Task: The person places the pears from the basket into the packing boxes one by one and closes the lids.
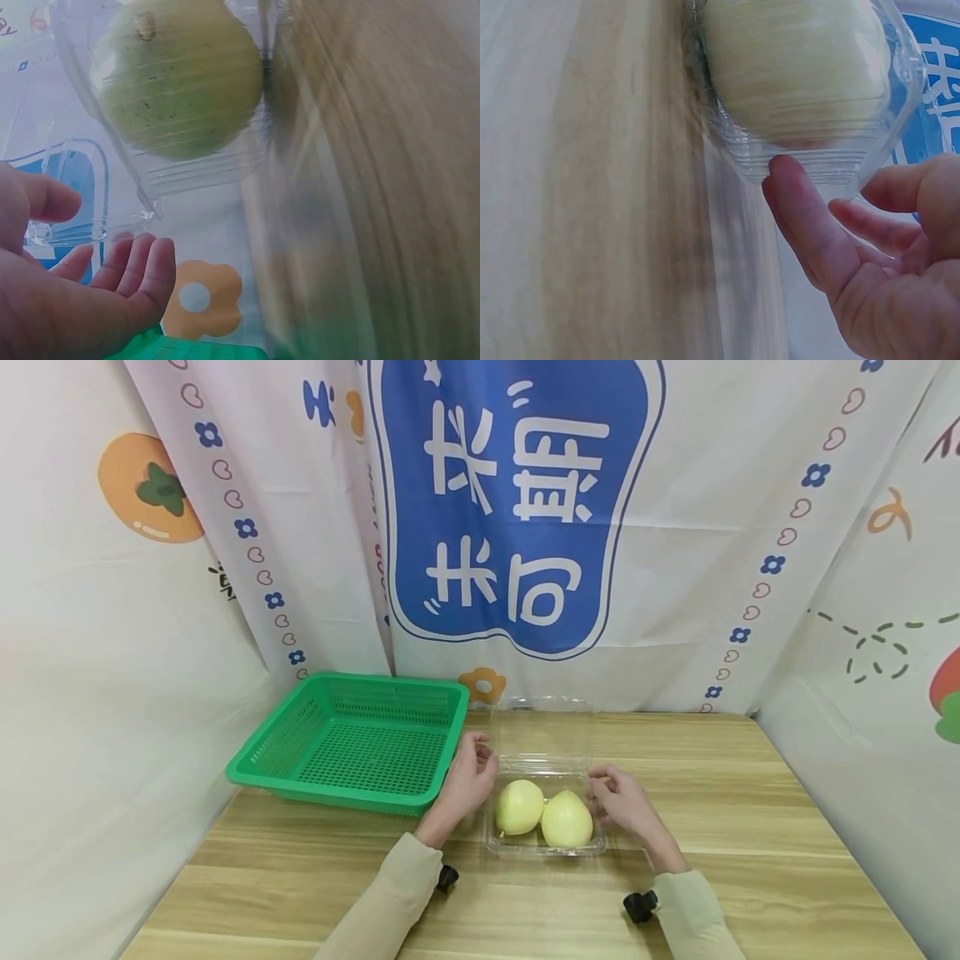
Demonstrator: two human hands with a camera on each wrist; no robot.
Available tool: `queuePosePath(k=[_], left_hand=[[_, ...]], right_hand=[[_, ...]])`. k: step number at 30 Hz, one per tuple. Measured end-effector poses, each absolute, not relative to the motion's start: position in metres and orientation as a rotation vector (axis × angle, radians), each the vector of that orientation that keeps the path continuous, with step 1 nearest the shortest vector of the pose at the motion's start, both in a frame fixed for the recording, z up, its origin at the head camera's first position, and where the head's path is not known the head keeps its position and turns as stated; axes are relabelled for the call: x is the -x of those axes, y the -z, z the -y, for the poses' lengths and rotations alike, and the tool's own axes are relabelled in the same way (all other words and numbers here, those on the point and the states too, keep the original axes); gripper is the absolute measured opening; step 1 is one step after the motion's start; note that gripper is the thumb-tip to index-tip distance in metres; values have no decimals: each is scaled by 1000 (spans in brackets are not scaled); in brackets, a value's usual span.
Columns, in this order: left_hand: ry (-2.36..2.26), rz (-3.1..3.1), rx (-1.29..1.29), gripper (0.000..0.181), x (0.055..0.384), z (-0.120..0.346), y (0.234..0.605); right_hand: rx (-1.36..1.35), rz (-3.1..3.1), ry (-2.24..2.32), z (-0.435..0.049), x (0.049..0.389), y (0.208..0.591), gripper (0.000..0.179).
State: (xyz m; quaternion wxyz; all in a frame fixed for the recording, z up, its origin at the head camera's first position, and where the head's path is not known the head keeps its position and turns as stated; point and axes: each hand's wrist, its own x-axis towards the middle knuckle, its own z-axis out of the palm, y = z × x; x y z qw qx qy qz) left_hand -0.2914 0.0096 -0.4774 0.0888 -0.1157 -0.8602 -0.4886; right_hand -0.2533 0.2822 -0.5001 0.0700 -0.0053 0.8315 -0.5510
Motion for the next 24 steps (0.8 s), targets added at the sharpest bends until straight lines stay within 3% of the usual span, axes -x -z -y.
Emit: queuePosePath(k=[11,24], left_hand=[[1436,2545,357,35,288,-9,468],[1360,2495,431,24,280,-5,459]], right_hand=[[29,-2506,1646,-282,253,500,38],[-14,-2515,1646,-280,252,499,38]])
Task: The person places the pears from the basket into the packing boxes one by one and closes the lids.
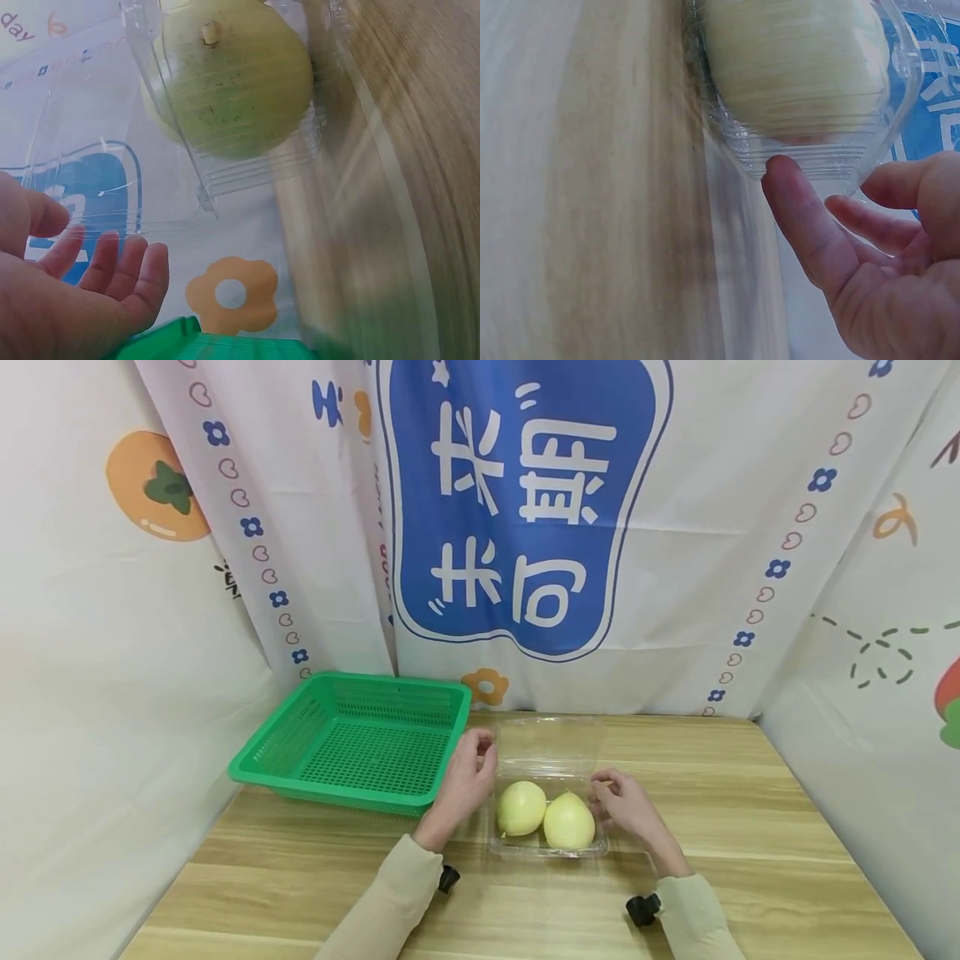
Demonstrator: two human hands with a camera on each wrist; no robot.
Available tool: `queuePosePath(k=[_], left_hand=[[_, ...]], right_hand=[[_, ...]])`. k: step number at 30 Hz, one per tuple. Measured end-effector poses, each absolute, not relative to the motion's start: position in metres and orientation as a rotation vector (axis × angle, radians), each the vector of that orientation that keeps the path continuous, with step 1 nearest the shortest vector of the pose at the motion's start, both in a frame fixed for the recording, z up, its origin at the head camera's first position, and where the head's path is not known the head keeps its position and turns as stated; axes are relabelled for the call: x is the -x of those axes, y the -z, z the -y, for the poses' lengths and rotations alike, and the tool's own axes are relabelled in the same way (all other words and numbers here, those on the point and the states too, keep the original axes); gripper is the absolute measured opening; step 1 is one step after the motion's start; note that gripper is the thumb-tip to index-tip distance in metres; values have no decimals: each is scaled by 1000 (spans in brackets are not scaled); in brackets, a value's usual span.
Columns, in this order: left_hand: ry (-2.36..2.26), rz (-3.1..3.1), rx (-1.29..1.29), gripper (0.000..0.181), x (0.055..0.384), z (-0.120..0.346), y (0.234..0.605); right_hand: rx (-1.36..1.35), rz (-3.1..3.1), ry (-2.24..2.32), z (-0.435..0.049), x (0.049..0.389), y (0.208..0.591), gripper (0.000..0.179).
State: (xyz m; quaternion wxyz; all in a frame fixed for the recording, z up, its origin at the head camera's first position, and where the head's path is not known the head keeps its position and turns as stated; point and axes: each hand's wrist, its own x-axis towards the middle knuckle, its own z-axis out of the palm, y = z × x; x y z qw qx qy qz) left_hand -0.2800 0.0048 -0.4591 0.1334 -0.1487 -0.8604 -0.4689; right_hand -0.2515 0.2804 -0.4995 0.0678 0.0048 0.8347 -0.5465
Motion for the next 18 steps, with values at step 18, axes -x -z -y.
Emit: queuePosePath(k=[18], left_hand=[[1050,2453,563,7,263,2,459]], right_hand=[[-10,-2497,1594,-281,251,497,43]])
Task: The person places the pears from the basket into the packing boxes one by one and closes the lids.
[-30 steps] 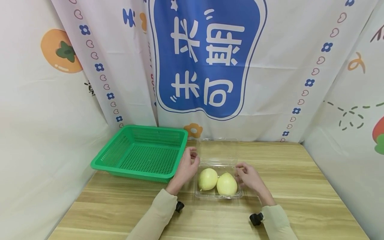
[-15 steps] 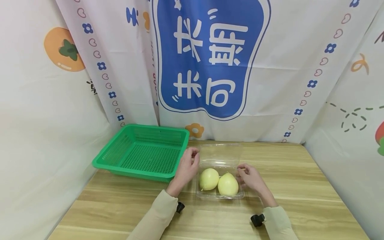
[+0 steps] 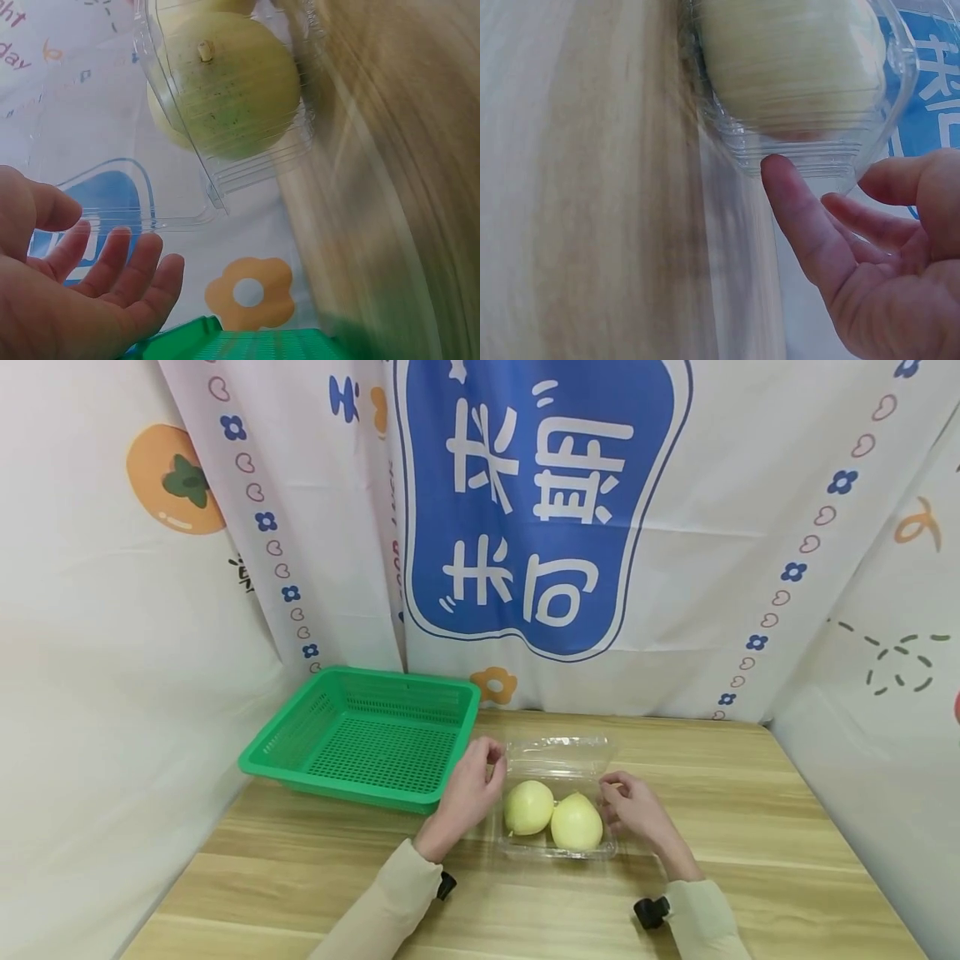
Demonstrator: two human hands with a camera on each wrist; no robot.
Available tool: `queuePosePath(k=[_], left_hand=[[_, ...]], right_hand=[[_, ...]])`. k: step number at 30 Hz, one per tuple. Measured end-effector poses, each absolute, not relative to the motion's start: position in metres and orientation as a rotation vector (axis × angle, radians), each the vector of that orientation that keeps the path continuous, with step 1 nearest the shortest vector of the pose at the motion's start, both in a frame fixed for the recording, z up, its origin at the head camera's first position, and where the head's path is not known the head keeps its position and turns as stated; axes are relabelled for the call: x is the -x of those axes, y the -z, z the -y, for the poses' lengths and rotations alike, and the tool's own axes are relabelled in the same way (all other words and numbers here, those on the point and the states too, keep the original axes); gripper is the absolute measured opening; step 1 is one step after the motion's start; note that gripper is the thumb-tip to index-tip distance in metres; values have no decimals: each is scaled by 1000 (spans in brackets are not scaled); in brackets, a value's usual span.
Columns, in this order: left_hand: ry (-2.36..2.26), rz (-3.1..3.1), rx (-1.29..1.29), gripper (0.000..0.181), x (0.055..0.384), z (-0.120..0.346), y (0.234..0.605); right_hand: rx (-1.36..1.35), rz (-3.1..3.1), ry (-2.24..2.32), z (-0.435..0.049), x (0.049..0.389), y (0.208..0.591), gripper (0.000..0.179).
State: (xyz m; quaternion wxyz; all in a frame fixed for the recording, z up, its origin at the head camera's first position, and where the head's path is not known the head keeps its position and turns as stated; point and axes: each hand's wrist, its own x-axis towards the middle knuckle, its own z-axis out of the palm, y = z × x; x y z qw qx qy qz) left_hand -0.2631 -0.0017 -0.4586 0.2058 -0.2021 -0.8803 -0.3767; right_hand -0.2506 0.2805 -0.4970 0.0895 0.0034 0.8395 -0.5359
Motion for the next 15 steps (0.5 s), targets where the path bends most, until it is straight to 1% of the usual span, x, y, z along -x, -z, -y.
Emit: queuePosePath(k=[9,15], left_hand=[[1014,2486,609,6,255,7,463],[949,2500,721,6,250,13,465]], right_hand=[[8,-2468,1618,-281,249,496,43],[38,-2487,1597,-283,250,498,45]])
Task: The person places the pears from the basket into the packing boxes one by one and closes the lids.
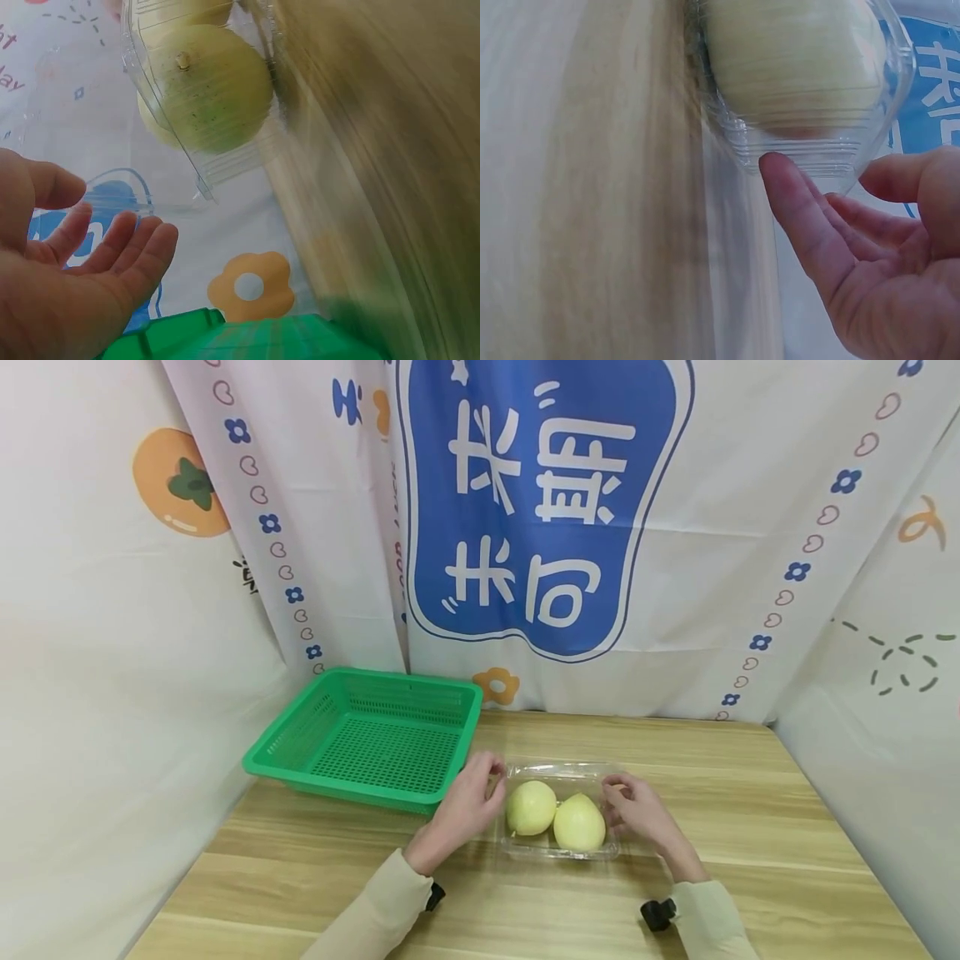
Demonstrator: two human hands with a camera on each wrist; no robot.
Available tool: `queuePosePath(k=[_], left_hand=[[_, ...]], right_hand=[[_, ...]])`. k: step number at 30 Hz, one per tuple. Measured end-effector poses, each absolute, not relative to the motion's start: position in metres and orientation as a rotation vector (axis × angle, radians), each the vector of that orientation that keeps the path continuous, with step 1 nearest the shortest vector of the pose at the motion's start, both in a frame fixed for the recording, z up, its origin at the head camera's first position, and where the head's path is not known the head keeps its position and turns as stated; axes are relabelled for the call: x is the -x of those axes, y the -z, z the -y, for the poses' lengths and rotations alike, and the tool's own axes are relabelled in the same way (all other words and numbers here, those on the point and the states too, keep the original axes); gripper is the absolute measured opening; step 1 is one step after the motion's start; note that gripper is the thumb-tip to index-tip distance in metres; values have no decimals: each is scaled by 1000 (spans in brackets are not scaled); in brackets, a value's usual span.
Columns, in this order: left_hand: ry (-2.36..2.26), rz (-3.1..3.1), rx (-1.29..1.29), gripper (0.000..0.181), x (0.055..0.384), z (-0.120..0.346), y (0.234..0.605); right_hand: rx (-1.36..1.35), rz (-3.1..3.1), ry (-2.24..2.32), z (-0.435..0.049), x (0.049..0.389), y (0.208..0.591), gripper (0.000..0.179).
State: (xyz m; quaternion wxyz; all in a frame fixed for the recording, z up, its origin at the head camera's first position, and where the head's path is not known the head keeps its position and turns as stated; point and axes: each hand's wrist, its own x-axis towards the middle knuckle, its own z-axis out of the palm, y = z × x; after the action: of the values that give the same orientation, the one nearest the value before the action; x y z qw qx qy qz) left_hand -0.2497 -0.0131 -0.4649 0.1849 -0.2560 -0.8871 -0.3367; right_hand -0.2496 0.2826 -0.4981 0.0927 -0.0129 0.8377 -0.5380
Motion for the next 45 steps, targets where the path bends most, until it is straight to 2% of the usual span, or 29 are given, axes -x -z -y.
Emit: queuePosePath(k=[14,21,33,45], left_hand=[[887,2553,861,12,240,23,469],[898,2547,847,14,234,30,476],[819,2560,916,17,235,33,479],[797,2585,936,20,234,35,483]], right_hand=[[119,-2431,1608,-288,249,495,49],[239,-2359,1628,-289,250,494,54],[155,-2363,1625,-299,243,491,48],[114,-2293,1674,-302,234,488,59]])
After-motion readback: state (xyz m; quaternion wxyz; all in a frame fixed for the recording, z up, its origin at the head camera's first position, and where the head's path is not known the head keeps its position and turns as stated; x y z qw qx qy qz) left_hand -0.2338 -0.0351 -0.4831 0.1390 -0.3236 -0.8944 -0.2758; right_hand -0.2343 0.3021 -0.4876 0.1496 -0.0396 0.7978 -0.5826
